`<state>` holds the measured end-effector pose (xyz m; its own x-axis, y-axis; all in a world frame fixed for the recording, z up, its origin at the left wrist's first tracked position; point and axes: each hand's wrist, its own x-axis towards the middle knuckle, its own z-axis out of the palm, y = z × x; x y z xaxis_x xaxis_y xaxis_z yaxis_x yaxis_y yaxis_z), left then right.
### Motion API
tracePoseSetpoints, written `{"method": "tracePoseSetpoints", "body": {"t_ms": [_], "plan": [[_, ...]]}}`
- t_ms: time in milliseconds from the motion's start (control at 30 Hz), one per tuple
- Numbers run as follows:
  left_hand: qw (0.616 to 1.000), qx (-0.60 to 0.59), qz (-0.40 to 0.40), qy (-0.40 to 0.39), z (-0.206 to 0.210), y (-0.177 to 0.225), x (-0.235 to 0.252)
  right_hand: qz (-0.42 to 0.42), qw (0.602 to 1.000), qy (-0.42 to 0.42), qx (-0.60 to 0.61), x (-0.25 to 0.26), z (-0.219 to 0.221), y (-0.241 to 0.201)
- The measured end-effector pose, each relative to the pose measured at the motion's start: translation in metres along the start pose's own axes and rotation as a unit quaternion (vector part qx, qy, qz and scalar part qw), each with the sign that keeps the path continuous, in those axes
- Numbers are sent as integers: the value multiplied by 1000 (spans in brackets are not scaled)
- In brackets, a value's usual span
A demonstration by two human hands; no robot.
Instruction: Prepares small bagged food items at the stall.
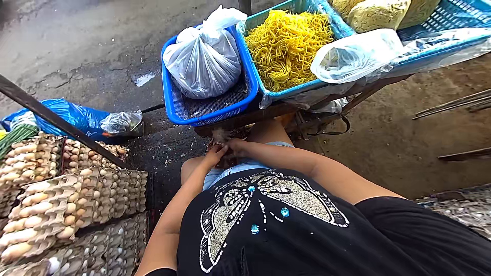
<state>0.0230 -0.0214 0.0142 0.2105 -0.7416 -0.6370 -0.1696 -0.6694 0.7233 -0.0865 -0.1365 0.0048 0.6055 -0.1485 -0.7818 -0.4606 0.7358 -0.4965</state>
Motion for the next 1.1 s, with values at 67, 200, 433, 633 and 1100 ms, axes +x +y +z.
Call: {"method": "tracePoseSetpoints", "body": {"t_ms": [67, 200, 433, 633, 1100], "plan": [[997, 72, -6, -14, -5, -1, -5, 3, 999, -19, 49, -4, -3, -2], [956, 281, -66, 58, -34, 13, -25, -5, 998, -51, -35, -16, -9, -12], [903, 385, -65, 179, -79, -10, -23, -20, 990, -103, 97, -13, -32, -20], [948, 232, 80, 201, -35, 6, -5, -165, 979, 16, -119, -19, -12, -23], [954, 224, 117, 161, -36, 27, 14, -205, 927, 108, -294, -1, -15, -34]]}}
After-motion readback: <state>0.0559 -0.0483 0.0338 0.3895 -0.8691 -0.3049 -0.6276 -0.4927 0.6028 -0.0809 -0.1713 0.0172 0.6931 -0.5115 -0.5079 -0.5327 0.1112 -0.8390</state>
